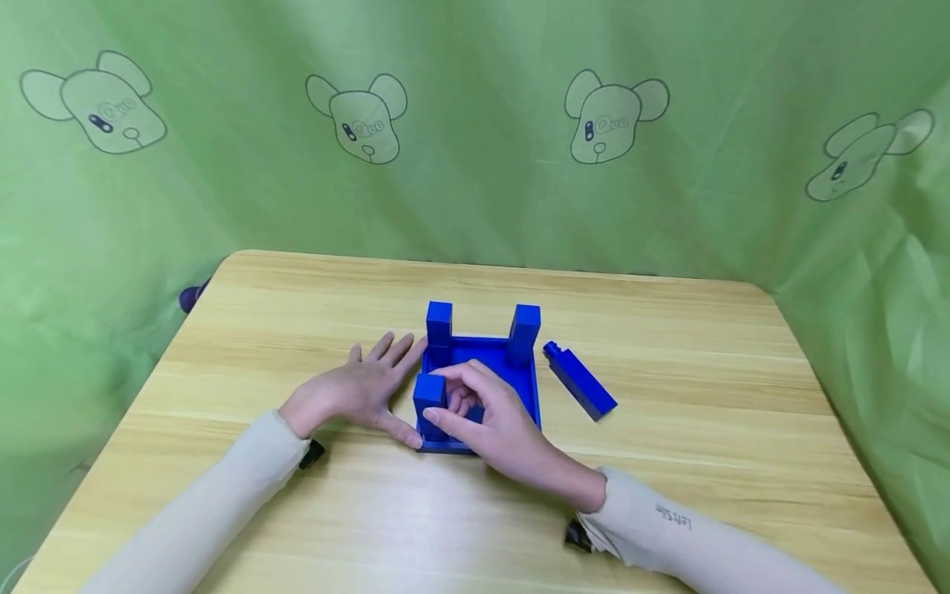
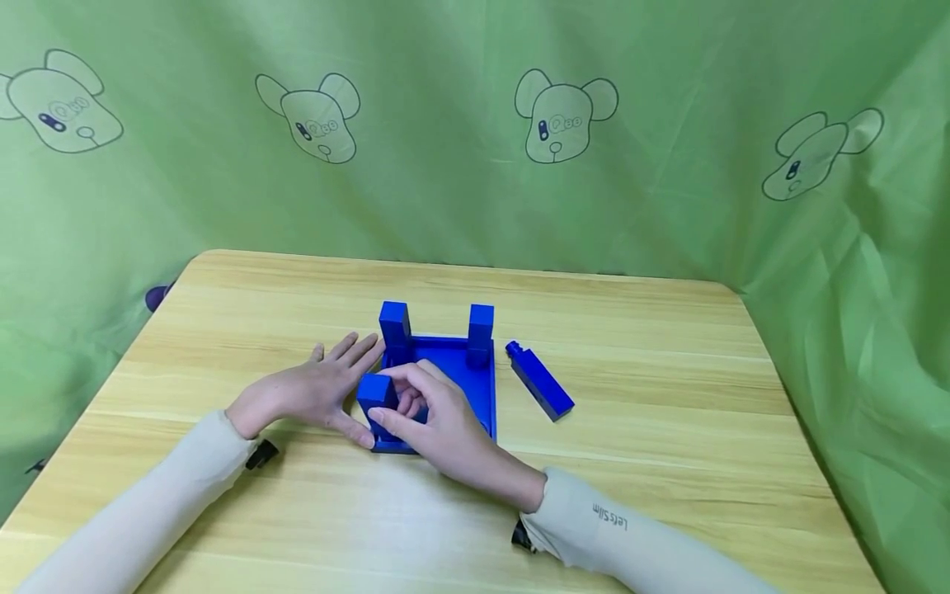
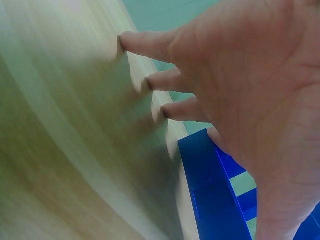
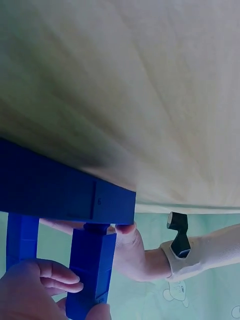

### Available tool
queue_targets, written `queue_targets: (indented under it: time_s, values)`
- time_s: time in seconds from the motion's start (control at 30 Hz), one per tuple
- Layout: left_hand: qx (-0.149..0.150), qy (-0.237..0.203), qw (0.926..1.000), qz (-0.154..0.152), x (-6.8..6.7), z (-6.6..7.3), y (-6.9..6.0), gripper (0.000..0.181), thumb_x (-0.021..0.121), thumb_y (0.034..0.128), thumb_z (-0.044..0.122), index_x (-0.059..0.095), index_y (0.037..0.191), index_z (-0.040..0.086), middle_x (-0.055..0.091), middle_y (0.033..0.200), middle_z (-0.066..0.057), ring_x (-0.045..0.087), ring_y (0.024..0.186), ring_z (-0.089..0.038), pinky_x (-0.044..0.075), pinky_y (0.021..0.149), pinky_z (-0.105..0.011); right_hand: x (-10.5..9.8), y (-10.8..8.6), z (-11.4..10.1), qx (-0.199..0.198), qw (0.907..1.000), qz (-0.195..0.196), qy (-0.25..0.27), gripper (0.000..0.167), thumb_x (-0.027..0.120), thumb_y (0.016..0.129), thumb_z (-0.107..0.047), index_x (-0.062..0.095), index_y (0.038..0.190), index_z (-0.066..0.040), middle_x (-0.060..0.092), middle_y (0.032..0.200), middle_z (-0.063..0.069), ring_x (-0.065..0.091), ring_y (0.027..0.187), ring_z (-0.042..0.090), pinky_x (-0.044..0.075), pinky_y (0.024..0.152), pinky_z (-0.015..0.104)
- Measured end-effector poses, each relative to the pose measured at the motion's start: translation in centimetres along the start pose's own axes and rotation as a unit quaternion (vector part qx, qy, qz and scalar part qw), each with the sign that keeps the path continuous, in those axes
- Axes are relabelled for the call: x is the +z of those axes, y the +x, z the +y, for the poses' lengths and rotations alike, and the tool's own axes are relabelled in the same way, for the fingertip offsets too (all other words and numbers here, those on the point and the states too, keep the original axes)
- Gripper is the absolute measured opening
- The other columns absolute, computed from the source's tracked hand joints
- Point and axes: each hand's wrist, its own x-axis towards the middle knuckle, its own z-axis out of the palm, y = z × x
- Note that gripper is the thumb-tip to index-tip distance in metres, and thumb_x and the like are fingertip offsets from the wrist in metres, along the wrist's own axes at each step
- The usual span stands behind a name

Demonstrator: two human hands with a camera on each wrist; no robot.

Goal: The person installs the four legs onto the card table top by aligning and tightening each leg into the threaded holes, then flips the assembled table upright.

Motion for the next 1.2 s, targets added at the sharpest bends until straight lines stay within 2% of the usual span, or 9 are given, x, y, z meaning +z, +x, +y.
queue_targets:
  time_s: [0.2,0.43,0.5,0.63,0.77,0.87,1.07,1.2]
  values:
    - [-0.001,-0.002,1.0000,-0.002,0.0,-0.1,0.1,0.150,0.082,0.0787,0.081,-0.010,0.175,0.011,-0.003,0.180,-0.025,-0.003,0.162,-0.053,0.006,0.118,-0.084,0.2,0.0,0.2,-0.011,0.9997,0.018,-0.015,0.031,0.087,0.097,-0.018,0.071,0.124,-0.017,0.062,0.104,-0.003,0.062,0.091,0.017,0.057,0.080,0.032]
    - [-0.009,-0.001,1.0000,-0.002,-0.1,-0.2,0.0,0.150,0.082,0.0787,0.081,-0.010,0.175,0.012,-0.003,0.180,-0.024,-0.004,0.163,-0.052,0.006,0.118,-0.084,0.4,0.4,0.4,-0.032,0.9990,0.022,-0.021,0.030,0.087,0.094,-0.016,0.067,0.115,-0.018,0.071,0.129,-0.004,0.063,0.090,0.016,0.055,0.076,0.031]
    - [-0.009,0.001,0.9999,-0.003,0.0,-0.2,0.0,0.150,0.082,0.0785,0.081,-0.011,0.175,0.013,-0.004,0.180,-0.024,-0.005,0.163,-0.052,0.005,0.119,-0.083,0.5,0.5,0.6,-0.033,0.9991,0.025,-0.013,0.030,0.086,0.093,-0.013,0.065,0.113,-0.018,0.072,0.130,-0.004,0.063,0.088,0.016,0.054,0.074,0.030]
    - [-0.004,0.000,1.0000,-0.001,0.1,-0.2,0.2,0.150,0.080,0.0789,0.082,-0.012,0.175,0.014,-0.004,0.180,-0.024,-0.005,0.162,-0.052,0.006,0.118,-0.084,0.7,0.6,0.9,-0.038,0.9987,0.033,-0.001,0.031,0.086,0.091,-0.009,0.062,0.110,-0.017,0.072,0.118,-0.003,0.060,0.081,0.018,0.049,0.068,0.029]
    - [-0.006,0.003,1.0000,0.000,0.1,-0.4,0.0,0.151,0.081,0.0785,0.081,-0.012,0.175,0.013,-0.004,0.180,-0.025,-0.004,0.162,-0.053,0.007,0.117,-0.085,1.0,0.9,1.0,-0.032,0.9990,0.030,0.013,0.031,0.087,0.094,-0.014,0.063,0.112,-0.015,0.069,0.108,-0.002,0.057,0.077,0.019,0.046,0.066,0.025]
    - [-0.006,0.005,1.0000,0.001,0.1,-0.4,-0.2,0.151,0.082,0.0785,0.081,-0.012,0.175,0.012,-0.004,0.179,-0.025,-0.004,0.162,-0.054,0.006,0.117,-0.086,1.1,0.9,0.9,-0.021,0.9991,0.027,0.026,0.034,0.090,0.094,-0.017,0.063,0.114,-0.014,0.068,0.105,-0.001,0.055,0.077,0.020,0.046,0.066,0.025]
    - [0.005,0.001,1.0000,0.002,0.2,-0.1,0.0,0.150,0.081,0.0786,0.082,-0.011,0.175,0.011,-0.004,0.179,-0.026,-0.004,0.162,-0.054,0.005,0.117,-0.085,0.8,0.5,1.1,0.004,0.9985,0.043,0.033,0.051,0.096,0.087,-0.015,0.062,0.125,-0.014,0.059,0.090,0.001,0.053,0.074,0.019,0.044,0.063,0.025]
    - [0.002,0.008,1.0000,-0.001,0.2,0.0,0.2,0.151,0.080,0.0787,0.083,-0.013,0.174,0.013,-0.006,0.179,-0.026,-0.006,0.161,-0.054,0.004,0.116,-0.085,0.7,0.6,1.3,0.006,0.9987,0.043,0.026,0.048,0.093,0.091,-0.019,0.066,0.131,-0.015,0.057,0.085,0.001,0.055,0.074,0.019,0.046,0.064,0.027]
